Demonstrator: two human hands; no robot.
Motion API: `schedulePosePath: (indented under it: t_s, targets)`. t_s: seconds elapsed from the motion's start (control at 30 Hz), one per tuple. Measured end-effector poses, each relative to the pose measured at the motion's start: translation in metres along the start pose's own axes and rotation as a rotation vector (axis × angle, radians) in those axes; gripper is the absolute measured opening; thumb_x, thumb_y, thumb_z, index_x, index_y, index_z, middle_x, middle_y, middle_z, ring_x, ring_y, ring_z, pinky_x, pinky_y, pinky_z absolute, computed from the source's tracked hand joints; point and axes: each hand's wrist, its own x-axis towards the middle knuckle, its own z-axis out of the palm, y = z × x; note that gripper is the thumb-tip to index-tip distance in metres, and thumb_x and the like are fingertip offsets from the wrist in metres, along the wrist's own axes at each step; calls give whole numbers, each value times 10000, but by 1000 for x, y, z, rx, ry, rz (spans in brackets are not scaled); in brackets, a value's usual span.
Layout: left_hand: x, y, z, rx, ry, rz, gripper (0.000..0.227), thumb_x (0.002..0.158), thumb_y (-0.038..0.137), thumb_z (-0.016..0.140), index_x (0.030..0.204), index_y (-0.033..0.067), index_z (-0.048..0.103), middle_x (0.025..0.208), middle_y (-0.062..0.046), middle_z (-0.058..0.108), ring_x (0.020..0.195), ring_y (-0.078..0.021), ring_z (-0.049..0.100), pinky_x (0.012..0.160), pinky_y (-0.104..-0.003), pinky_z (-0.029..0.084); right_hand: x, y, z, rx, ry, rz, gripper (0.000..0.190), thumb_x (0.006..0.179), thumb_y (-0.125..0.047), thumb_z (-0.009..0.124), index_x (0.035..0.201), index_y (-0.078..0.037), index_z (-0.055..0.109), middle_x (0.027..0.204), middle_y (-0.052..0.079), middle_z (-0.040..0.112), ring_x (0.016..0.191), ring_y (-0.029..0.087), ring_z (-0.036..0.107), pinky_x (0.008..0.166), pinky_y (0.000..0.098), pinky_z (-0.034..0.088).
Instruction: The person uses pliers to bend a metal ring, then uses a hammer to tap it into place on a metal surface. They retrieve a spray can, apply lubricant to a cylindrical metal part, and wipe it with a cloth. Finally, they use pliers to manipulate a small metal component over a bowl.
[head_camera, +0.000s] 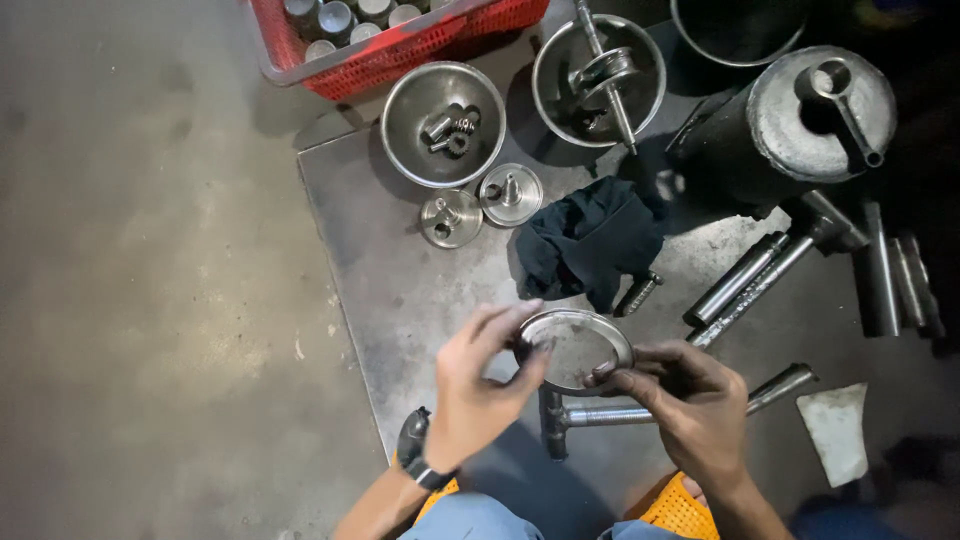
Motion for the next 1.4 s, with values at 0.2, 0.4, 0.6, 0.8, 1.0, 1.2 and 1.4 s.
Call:
schedulePosePath:
  t_s: [0.2, 0.4, 0.6, 0.8, 1.0, 1.2, 1.4]
  targets:
    - [7, 0, 0, 387, 88, 450, 399, 872, -27, 807, 1238, -13, 648, 1131, -152, 679, 913, -290, 731, 749, -361, 606, -13, 1, 11, 158, -7, 32, 237, 838, 39, 756, 1040, 109, 654, 958, 235, 779, 886, 291, 812, 797, 384, 682]
    - [3, -3, -1, 437, 59, 449, 423, 824, -21, 798, 1224, -27, 661, 1123, -157, 674, 901, -302, 727, 739, -373, 601, -18, 7, 7, -60, -42, 49, 283, 773, 3, 787, 1015, 82, 663, 931, 185, 799, 845, 253, 836, 732, 371, 650]
    - [0, -5, 1, 399, 67, 386, 414, 821, -10, 784, 1218, -1, 667, 1134, -152, 686, 923, -314, 734, 765, -371, 606, -20, 12, 9, 153, -15, 34, 292, 811, -17, 789, 1050, 72, 649, 972, 208, 768, 886, 247, 800, 773, 351, 692]
    - [0, -7, 4, 95, 63, 23, 350, 885, 28, 747, 1229, 10, 688, 1057, -114, 742, 851, -214, 746, 721, -323, 620, -14, 23, 0, -44, -62, -48, 268, 816, -56, 786, 1040, 62, 700, 941, 164, 790, 837, 219, 819, 718, 345, 645]
    - [-18, -101, -23, -475, -291, -605, 224, 949, 99, 716, 1093, -66, 765, 949, -90, 791, 850, -132, 740, 794, -279, 614, 27, 79, 3, -188, -88, 178, 331, 891, -108, 720, 1201, 7, 732, 1051, 156, 802, 893, 231, 790, 797, 337, 652]
    - [-22, -191, -78, 222, 270, -268, 198, 887, 91, 752, 1071, 24, 786, 902, -91, 766, 776, -174, 715, 719, -284, 564, 6, 141, -2, -472, -133, 135, 361, 877, -125, 741, 1217, -5, 708, 1093, 107, 803, 968, 196, 790, 844, 348, 619]
    - [25, -297, -117, 1098, 79, -95, 274, 824, 76, 711, 1097, 83, 744, 1144, -117, 716, 1019, -329, 665, 860, -446, 549, 0, 125, 12, -564, -211, 134, 324, 874, -151, 730, 1167, -14, 719, 1059, 141, 794, 939, 222, 792, 837, 353, 609]
